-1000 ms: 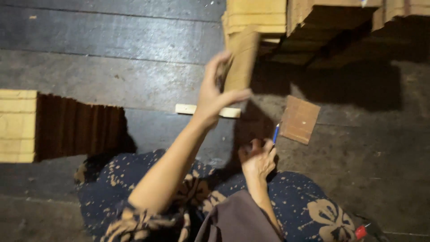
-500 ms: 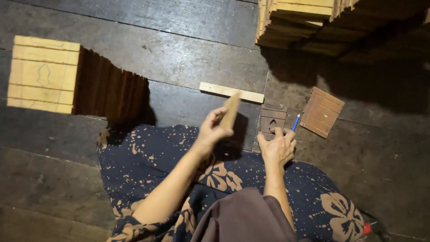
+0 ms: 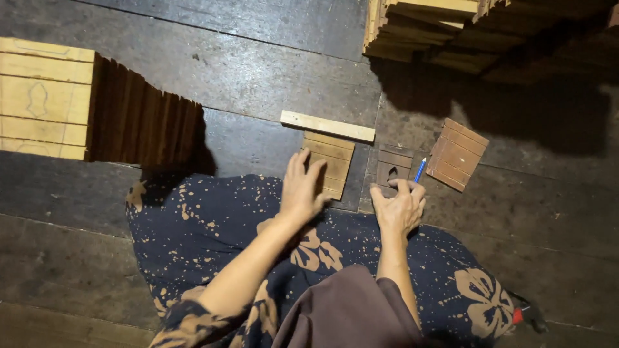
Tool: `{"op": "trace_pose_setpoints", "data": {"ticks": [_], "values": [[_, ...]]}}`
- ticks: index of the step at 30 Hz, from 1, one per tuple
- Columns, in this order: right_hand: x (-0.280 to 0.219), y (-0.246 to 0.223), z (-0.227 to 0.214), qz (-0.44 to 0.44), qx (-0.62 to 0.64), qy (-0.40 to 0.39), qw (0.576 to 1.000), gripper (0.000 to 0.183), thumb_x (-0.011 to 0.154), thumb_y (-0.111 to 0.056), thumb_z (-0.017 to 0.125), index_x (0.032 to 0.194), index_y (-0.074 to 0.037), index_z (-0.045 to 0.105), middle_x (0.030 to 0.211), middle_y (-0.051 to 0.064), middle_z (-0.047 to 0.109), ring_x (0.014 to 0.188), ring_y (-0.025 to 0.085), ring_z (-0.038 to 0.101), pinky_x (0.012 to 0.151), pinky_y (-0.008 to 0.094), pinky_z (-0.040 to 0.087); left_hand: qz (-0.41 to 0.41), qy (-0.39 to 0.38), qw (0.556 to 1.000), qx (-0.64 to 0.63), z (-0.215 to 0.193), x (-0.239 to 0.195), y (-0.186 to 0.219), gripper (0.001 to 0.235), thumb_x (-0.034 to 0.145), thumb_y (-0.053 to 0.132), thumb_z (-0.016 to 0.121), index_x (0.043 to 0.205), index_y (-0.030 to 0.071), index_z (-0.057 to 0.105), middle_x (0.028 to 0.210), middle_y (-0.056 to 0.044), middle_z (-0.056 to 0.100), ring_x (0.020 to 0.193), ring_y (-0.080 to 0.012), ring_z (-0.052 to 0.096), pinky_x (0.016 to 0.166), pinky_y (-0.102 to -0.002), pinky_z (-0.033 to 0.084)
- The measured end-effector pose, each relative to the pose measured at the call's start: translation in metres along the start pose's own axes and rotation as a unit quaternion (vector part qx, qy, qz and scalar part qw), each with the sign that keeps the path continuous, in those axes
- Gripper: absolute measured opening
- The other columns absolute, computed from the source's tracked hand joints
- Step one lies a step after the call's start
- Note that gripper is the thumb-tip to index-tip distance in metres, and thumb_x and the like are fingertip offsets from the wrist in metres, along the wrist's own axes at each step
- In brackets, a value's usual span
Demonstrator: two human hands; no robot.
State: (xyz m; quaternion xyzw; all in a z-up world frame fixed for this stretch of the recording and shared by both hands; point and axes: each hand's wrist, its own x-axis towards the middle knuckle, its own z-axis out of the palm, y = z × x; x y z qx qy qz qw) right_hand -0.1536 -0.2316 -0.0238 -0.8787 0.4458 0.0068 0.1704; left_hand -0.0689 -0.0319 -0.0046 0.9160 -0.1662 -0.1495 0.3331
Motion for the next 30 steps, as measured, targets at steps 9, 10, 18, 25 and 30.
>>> {"op": "trace_pose_setpoints", "data": {"ticks": [9,10,18,25,30], "values": [[-0.01,0.001,0.0,-0.042,0.023,0.054,0.997,0.041,0.068,-0.055,0.081,0.098,-0.028,0.072,0.117,0.001,0.058,0.116,0.033,0.062,0.094,0.052,0.055,0.069,-0.025,0.993,0.092,-0.001,0.004,-0.022,0.085,0.064,0.02,0.093,0.14,0.019,0.056,0.155,-0.013,0.037,0.14,-0.0405,0.035,0.108,-0.048,0.048],[-0.012,-0.003,-0.001,-0.057,0.032,0.062,0.996,0.04,0.068,-0.052,0.082,0.098,-0.027,0.073,0.116,0.002,0.058,0.115,0.034,0.062,0.094,0.052,0.054,0.083,-0.009,0.992,0.095,0.001,0.004,-0.025,0.084,0.065,0.022,0.093,0.14,0.018,0.056,0.155,-0.013,0.038,0.14,-0.0401,0.036,0.11,-0.046,0.046],[-0.056,-0.075,0.007,-0.181,0.012,0.053,0.982,0.039,0.063,-0.047,0.085,0.091,-0.023,0.072,0.107,0.009,0.06,0.095,0.043,0.068,0.078,0.055,0.057,0.076,-0.02,0.994,0.075,-0.008,0.014,-0.033,0.089,0.061,0.027,0.095,0.141,0.017,0.056,0.153,-0.008,0.042,0.138,-0.0332,0.039,0.108,-0.042,0.05],[-0.067,-0.099,0.029,-0.176,0.051,0.045,0.982,0.042,0.075,-0.047,0.083,0.103,-0.019,0.069,0.117,0.009,0.056,0.098,0.044,0.067,0.076,0.059,0.059,0.004,0.019,1.0,0.008,-0.02,0.002,-0.053,0.058,0.086,0.019,0.075,0.141,0.021,0.057,0.133,-0.003,0.059,0.125,-0.0285,0.055,0.099,-0.045,0.046],[-0.072,-0.072,0.021,-0.136,0.055,-0.021,0.989,0.046,0.081,-0.04,0.085,0.118,-0.019,0.067,0.117,0.007,0.056,0.101,0.042,0.069,0.08,0.056,0.059,0.044,-0.025,0.998,0.045,-0.031,0.0,-0.037,0.075,0.074,0.044,0.084,0.141,0.023,0.057,0.138,0.001,0.057,0.128,-0.0237,0.047,0.106,-0.046,0.032]]}}
